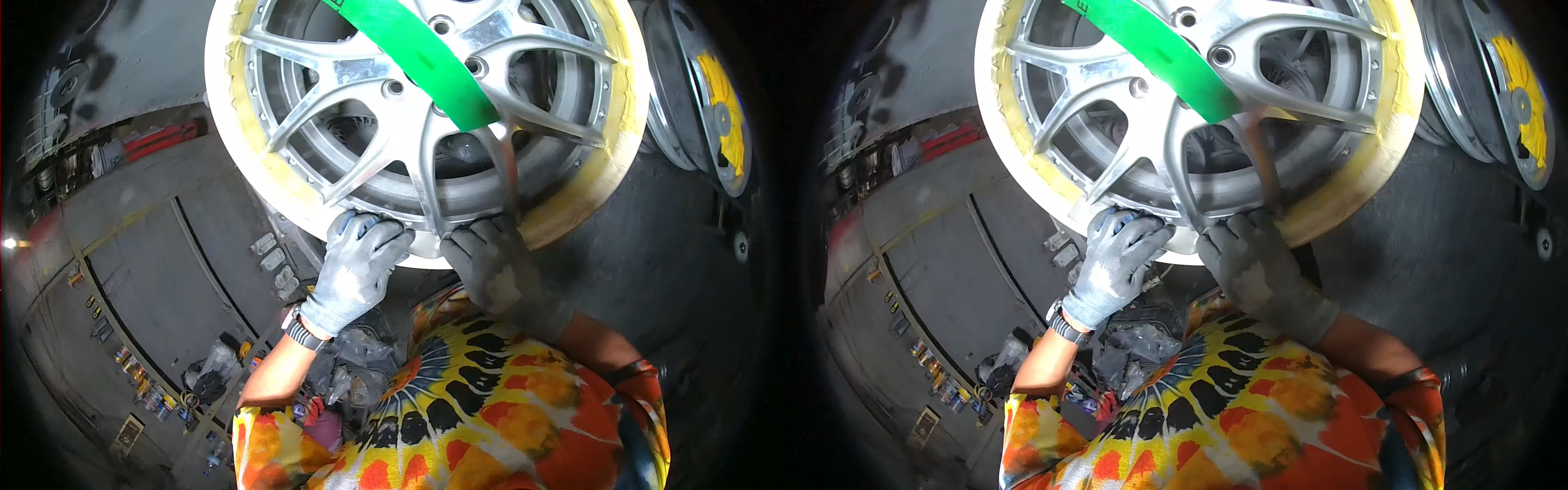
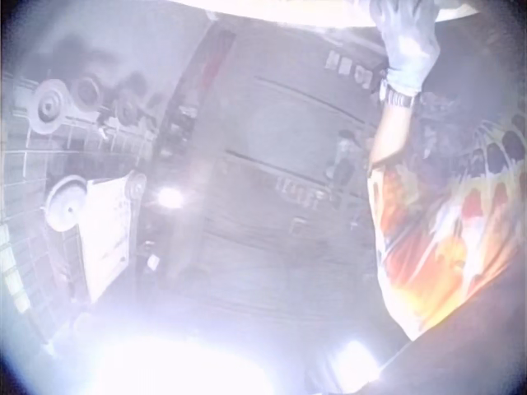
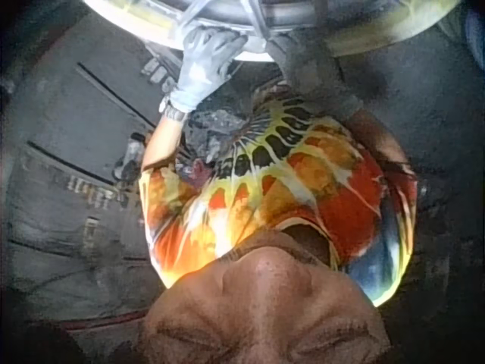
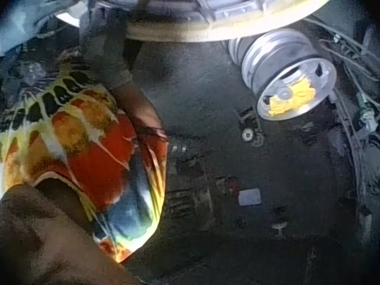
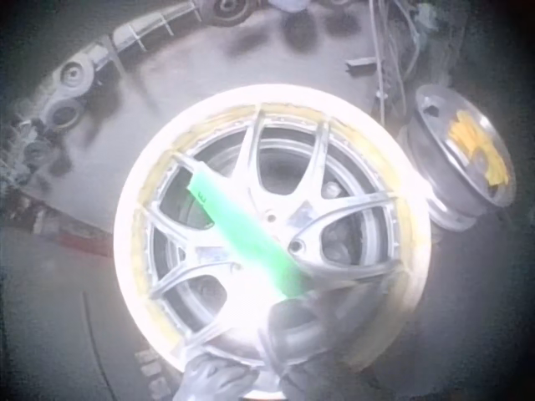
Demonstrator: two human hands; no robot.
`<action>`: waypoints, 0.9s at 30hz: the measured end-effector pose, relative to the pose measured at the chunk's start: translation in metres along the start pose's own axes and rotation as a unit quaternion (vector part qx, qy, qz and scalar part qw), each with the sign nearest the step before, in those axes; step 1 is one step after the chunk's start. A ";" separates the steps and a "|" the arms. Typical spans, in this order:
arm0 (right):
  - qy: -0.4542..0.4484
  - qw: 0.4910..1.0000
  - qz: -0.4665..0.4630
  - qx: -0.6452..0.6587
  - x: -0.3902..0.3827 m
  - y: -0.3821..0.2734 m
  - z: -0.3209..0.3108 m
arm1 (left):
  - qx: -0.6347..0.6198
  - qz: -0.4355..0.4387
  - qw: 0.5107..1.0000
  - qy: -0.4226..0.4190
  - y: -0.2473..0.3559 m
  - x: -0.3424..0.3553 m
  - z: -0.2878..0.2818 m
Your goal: The person cleans a wheel rim with a cloth by hand, puts on gloves, and applies sandpaper and tape to different parts of the rim while moving around the service bay.
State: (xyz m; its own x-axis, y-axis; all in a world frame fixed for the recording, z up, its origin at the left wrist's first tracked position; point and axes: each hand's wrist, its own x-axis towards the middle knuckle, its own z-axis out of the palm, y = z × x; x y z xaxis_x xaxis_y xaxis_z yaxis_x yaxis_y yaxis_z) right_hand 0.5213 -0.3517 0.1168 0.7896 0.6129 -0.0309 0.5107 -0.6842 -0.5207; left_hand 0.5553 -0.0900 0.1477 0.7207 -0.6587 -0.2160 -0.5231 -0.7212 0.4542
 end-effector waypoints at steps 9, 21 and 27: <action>0.016 1.000 0.015 -0.005 -0.003 -0.005 -0.007 | 0.097 0.033 0.991 0.084 -0.028 -0.025 -0.013; 0.026 0.999 0.016 -0.009 0.001 -0.007 -0.002 | 0.064 0.037 0.995 0.062 -0.042 -0.020 -0.025; 0.057 0.998 -0.009 -0.004 -0.003 -0.005 -0.006 | 0.127 0.052 0.989 0.050 -0.045 -0.026 -0.037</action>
State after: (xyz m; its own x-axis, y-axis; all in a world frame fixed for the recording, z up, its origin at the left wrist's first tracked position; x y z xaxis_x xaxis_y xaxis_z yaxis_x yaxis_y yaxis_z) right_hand 0.5183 -0.3529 0.1244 0.8141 0.5757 0.0765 0.5269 -0.6767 -0.5142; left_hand 0.5770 -0.0318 0.1650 0.6919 -0.7167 -0.0876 -0.6849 -0.6898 0.2348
